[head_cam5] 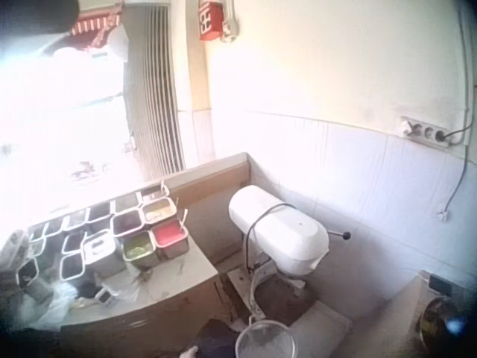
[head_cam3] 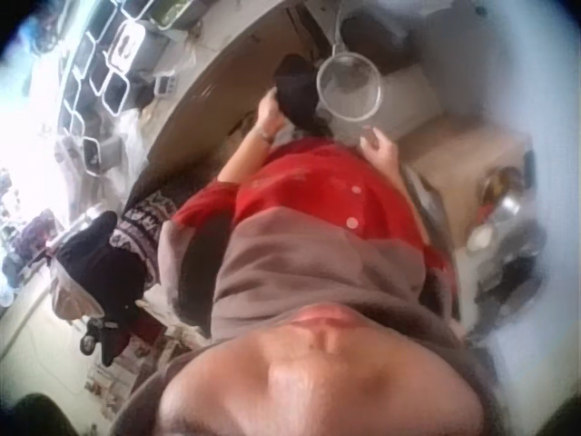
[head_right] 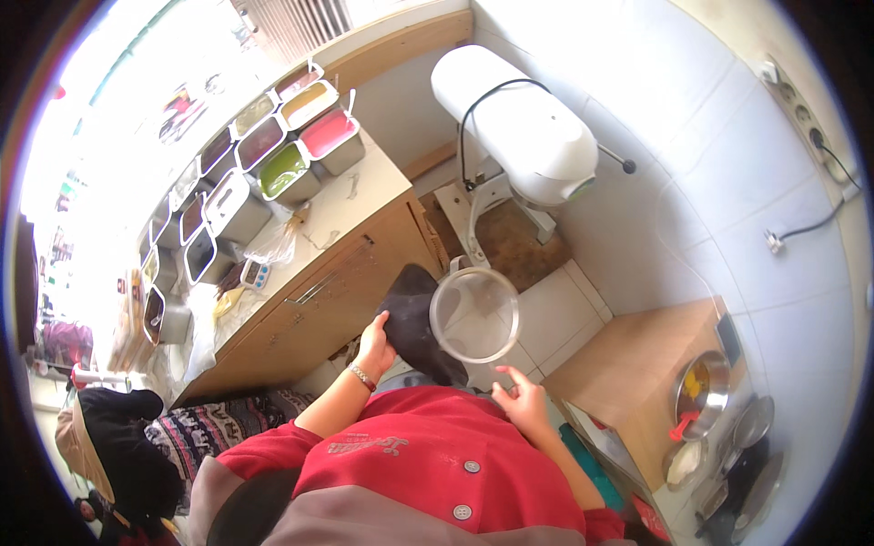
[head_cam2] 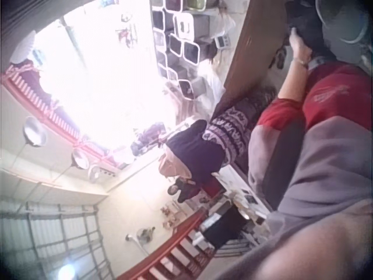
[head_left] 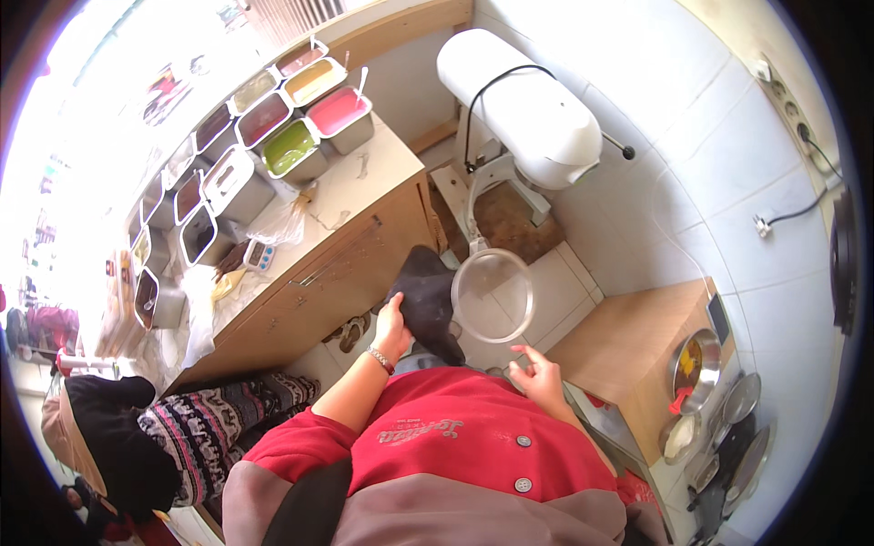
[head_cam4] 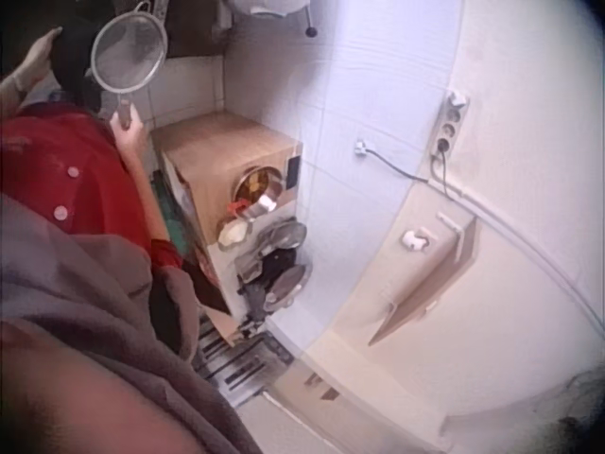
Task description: The person adds yolks from a container into a bowl of liquid, uses a spatula to scrape out the remaining yolk, and then pours a white powder from a bag into the bowl using a spoon while stirring with the spatula.
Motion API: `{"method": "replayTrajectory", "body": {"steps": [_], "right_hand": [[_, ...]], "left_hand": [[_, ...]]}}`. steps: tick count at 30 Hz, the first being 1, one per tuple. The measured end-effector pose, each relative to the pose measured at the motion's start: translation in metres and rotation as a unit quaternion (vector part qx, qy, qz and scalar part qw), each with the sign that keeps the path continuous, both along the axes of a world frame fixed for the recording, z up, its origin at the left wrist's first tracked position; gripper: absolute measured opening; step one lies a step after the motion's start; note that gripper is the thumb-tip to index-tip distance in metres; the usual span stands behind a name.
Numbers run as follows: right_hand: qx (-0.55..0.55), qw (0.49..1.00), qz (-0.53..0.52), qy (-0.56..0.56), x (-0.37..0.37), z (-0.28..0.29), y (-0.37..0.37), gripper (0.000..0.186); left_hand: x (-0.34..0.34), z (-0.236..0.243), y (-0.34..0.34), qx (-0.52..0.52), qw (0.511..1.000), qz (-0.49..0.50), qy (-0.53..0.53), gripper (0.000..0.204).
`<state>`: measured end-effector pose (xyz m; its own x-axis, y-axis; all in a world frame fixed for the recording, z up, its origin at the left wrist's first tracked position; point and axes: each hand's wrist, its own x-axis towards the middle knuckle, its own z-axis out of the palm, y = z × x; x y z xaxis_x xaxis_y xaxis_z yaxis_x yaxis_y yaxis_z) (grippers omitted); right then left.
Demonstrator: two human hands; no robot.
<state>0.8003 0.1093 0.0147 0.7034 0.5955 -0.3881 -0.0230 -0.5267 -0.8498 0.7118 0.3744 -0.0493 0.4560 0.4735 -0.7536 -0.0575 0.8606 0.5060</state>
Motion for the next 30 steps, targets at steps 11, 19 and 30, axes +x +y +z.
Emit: {"method": "replayTrajectory", "body": {"steps": [11,19,30], "right_hand": [[0.143,0.951,-0.247,0.119,0.036,-0.025,0.007,0.017],[0.111,0.962,-0.216,0.121,0.033,-0.025,0.022,0.017],[0.082,0.953,-0.263,0.127,0.023,-0.030,0.021,0.018]], "left_hand": [[-0.024,-0.002,0.047,0.287,0.938,-0.154,0.116,0.020],[0.039,0.019,0.082,0.640,0.555,-0.522,0.097,0.032],[0.051,-0.032,0.167,0.677,0.540,-0.443,0.233,0.024]]}}
